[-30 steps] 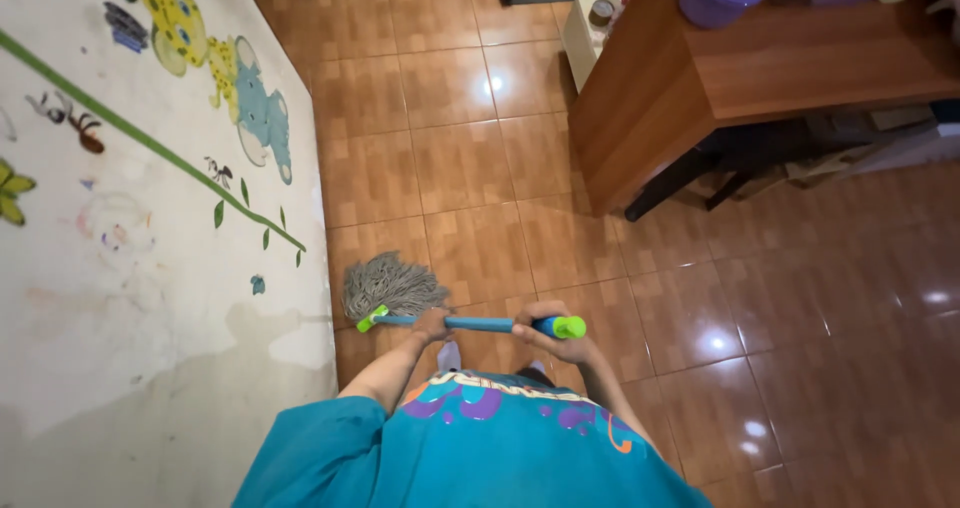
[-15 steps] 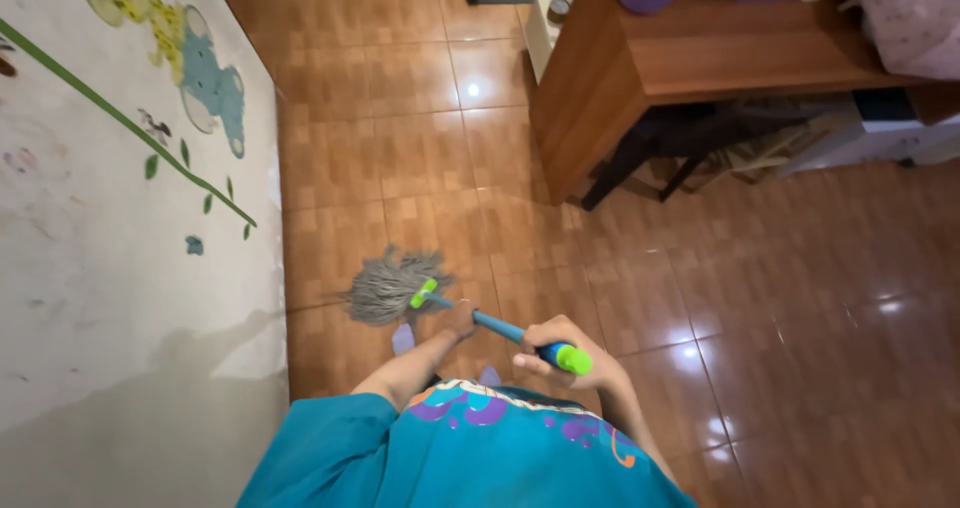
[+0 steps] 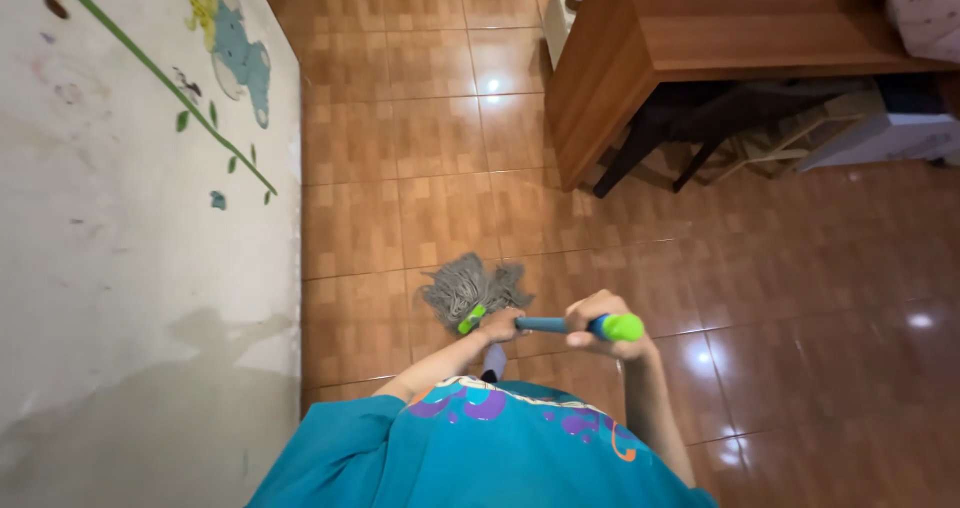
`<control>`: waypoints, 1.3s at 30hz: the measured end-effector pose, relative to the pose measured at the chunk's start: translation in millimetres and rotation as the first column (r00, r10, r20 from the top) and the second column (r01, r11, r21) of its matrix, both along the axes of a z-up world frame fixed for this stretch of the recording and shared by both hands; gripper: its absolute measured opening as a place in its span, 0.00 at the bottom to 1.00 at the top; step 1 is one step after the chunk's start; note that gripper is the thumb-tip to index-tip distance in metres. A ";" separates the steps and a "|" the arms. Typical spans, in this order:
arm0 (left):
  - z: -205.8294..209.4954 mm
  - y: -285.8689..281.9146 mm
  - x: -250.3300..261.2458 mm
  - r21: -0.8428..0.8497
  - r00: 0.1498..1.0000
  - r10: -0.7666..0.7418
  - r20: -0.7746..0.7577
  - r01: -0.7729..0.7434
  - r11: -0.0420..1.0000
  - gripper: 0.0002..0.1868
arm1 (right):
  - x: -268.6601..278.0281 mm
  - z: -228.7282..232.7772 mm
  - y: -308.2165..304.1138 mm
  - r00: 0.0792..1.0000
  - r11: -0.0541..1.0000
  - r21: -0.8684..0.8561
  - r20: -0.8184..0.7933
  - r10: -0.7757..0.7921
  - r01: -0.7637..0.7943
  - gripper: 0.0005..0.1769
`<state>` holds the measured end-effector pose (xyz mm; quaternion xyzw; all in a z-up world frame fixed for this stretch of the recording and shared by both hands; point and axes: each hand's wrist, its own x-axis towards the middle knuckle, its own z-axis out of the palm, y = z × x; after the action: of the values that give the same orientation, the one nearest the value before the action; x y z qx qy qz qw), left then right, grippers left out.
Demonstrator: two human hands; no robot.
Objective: The person mops the tiled floor of a room using a grey string mop with a blue and green handle. They move the mop back and forth across the floor, covering areas near a wall with animal stickers, a wooden desk, and a bed with a Hello Kitty mat.
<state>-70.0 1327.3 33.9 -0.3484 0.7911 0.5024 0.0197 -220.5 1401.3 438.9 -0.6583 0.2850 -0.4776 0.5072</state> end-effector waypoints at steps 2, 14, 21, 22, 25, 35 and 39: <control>11.6 3.1 31.6 0.022 0.998 0.016 0.056 -0.017 1.000 0.13 | 6.5 -18.4 8.2 0.998 1.000 0.002 0.066 -0.009 0.009 0.20; 1.7 29.3 270.4 0.041 0.910 0.161 0.383 -0.191 0.981 0.14 | 178.2 -81.0 29.3 0.981 0.986 0.103 0.134 -0.142 0.128 0.20; -22.6 50.5 292.7 -0.034 0.919 0.132 0.372 -0.129 0.991 0.10 | 218.9 -32.1 69.2 0.987 0.986 0.075 -0.066 -0.145 0.149 0.21; -23.1 58.2 289.8 -0.036 0.921 0.135 0.366 -0.131 0.991 0.10 | 218.5 -30.1 76.4 0.987 0.986 0.071 -0.072 -0.143 0.148 0.21; -27.0 80.9 266.0 -0.076 0.908 0.157 0.388 -0.139 0.987 0.10 | 203.4 -23.3 102.2 0.991 0.990 0.079 -0.083 -0.109 0.116 0.21; -43.0 202.0 56.6 -0.222 0.997 0.066 -0.025 -0.070 0.972 0.10 | 77.1 18.2 247.7 0.924 0.954 0.066 -0.276 -0.266 0.294 0.21; -34.2 256.2 -8.2 -0.202 0.988 -0.055 -0.143 0.026 0.979 0.12 | 40.0 30.2 294.4 0.887 0.941 0.047 -0.354 -0.298 0.335 0.20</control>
<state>-78.1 1583.5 -0.3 -0.2941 0.8436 0.4447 -0.0639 -180.5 1695.7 469.0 -0.6476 0.4973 -0.4168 0.3995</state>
